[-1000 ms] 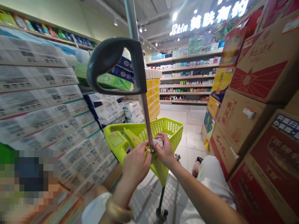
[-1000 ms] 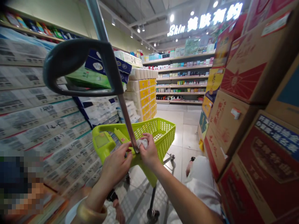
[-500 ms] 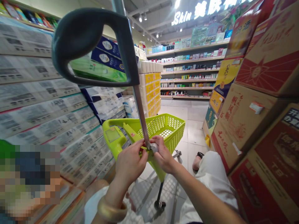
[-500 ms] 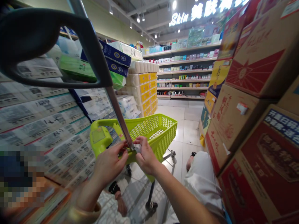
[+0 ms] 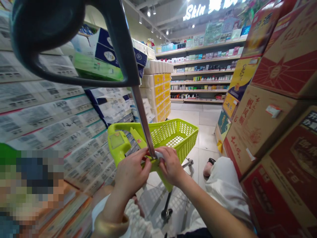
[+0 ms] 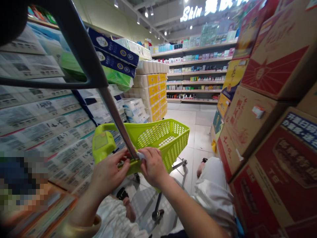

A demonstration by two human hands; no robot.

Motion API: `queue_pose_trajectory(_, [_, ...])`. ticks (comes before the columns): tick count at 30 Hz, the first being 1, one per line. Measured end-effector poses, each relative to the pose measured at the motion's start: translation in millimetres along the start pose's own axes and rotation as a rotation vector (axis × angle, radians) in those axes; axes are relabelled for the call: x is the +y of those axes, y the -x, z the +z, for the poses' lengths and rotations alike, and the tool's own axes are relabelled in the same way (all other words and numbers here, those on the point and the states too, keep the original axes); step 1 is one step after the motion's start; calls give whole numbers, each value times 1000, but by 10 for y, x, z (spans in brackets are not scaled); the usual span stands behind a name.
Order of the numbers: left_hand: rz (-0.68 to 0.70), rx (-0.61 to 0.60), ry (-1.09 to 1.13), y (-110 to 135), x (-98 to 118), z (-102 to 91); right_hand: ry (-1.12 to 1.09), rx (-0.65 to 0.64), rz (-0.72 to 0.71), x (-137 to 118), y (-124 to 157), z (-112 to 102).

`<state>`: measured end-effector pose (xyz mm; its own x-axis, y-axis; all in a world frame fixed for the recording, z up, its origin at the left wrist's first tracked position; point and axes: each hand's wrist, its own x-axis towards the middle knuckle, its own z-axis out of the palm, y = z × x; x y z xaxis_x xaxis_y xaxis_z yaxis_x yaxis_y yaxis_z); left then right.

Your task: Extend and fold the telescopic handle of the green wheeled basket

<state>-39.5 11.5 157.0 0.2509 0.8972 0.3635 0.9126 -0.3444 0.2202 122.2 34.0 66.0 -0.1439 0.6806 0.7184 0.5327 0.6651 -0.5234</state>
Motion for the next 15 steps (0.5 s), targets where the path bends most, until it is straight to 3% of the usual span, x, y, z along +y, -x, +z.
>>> queue_pose_trajectory(5, [-12,-2,22,15,-21,-22,73,49,95,4,2,28])
queue_pose_trajectory(10, [-46,0,-64,17,8,-32,17,-37,38,-193,-9,55])
queue_pose_trajectory(15, [-67,-68,-117,22,67,-63,45,-47,108,-118,-7,11])
